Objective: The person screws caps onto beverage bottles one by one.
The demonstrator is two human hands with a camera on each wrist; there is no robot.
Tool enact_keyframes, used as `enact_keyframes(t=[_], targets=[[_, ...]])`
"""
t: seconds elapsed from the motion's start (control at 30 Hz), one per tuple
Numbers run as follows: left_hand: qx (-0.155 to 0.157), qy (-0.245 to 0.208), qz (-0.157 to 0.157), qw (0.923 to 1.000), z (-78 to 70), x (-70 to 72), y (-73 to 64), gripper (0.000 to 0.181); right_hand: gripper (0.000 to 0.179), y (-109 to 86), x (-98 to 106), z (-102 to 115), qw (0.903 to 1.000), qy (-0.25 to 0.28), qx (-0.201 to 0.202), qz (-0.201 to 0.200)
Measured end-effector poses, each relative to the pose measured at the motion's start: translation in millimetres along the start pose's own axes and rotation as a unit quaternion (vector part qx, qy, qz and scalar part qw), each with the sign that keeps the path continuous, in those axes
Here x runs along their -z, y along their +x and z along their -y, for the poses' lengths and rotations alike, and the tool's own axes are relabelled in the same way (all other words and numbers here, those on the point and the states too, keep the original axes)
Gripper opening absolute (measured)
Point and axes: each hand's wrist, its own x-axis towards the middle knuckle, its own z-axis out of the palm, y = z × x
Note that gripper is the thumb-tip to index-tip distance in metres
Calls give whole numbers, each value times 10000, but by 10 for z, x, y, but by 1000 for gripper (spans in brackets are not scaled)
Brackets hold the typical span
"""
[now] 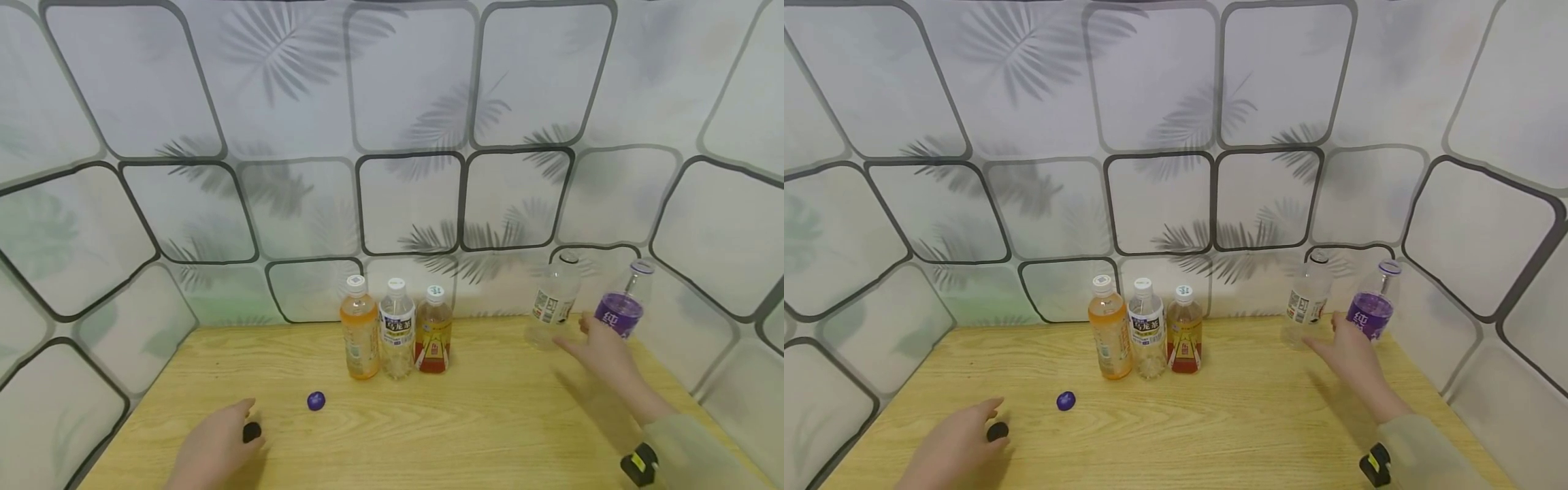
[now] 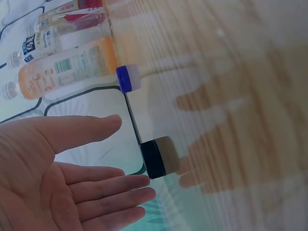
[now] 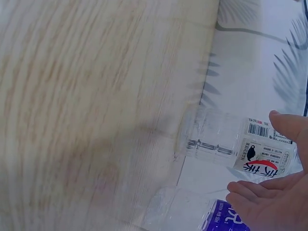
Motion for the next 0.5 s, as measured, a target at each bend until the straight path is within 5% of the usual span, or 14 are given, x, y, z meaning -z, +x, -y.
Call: enact_keyframes(t=[0.5], targets=[[-47,77,-53,9999,-12,-54,-44,53,105,146,44,11,9977,451,-434,262]])
